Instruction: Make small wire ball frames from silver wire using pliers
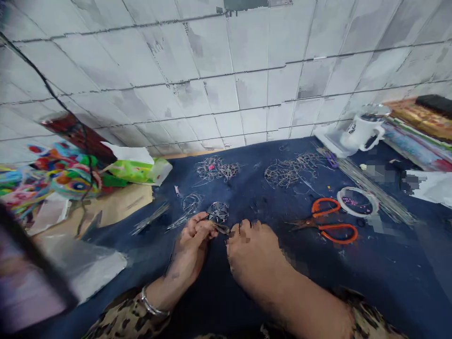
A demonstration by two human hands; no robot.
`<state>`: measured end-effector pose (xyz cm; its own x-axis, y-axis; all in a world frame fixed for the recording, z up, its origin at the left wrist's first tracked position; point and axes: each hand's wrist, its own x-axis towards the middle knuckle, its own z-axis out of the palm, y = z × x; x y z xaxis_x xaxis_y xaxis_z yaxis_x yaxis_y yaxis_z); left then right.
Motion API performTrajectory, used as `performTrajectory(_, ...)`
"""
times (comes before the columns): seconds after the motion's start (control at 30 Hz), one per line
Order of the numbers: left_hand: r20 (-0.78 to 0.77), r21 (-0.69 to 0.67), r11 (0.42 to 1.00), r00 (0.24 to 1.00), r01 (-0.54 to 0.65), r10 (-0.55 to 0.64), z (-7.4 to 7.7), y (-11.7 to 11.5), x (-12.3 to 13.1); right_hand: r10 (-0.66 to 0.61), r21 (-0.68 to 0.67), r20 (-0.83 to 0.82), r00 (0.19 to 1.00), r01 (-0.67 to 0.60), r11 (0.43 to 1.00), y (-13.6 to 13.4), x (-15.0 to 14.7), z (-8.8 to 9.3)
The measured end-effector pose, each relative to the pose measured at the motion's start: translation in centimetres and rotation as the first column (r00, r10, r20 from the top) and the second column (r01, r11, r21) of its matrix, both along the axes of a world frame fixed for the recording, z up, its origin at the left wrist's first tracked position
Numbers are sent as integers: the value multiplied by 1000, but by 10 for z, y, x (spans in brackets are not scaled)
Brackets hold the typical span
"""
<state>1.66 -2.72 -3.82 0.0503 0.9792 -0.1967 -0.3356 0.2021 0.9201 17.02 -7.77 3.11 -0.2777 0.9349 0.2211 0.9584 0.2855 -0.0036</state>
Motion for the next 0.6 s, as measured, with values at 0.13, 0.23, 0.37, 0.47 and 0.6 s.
performTrajectory(0.13,11,3,1000,1000,4,-4,4,0,0,-8,-97,-24,1000,5,995,3,-1,6)
performTrajectory(0.23,-17,-14,1000,1000,15,-16,10,-1,0,-61,-177,-45,997,52,983,4,-2,11)
performTrajectory(0.37,-100,0,1000,995,-28,28,13,-1,2,-86,-230,-47,995,73,970,5,-2,12)
performTrajectory(0.47,-117,-15,1000,993,8,-10,11,0,3,-81,-236,-41,996,69,969,5,0,9)
performTrajectory(0.6,-125,0,1000,992,-5,5,10,1,5,-80,-235,-30,996,71,969,4,1,2)
